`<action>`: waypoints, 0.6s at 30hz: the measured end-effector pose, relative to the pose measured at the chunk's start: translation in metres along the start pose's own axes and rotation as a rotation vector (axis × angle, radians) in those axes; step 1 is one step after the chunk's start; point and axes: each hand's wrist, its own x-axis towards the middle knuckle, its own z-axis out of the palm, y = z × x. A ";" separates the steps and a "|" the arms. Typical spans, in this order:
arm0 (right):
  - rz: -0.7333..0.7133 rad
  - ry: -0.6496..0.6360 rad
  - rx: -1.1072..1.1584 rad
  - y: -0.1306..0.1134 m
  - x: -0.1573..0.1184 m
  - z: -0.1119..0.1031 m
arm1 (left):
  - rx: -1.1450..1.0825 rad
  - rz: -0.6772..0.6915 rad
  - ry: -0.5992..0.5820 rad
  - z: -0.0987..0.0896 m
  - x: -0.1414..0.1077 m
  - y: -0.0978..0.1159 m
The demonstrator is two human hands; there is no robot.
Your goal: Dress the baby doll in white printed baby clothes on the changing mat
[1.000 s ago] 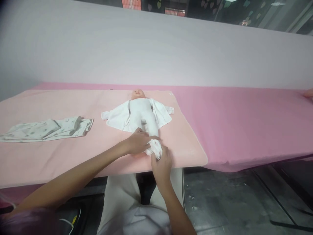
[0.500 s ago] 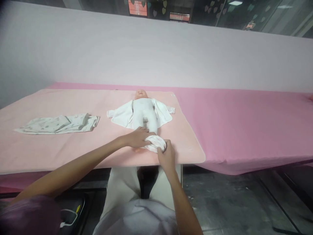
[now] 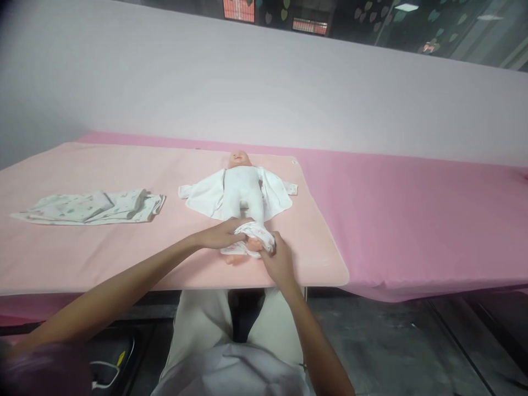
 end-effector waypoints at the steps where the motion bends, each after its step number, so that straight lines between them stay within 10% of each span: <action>1: 0.003 0.008 -0.004 0.000 0.000 0.000 | -0.021 0.008 0.011 0.000 -0.001 -0.001; 10: 0.033 -0.288 0.144 0.004 0.049 -0.030 | 0.103 0.025 0.163 -0.006 -0.021 0.007; 18: -0.112 -0.597 0.035 -0.039 0.083 -0.057 | 0.245 -0.097 0.200 -0.018 -0.040 0.002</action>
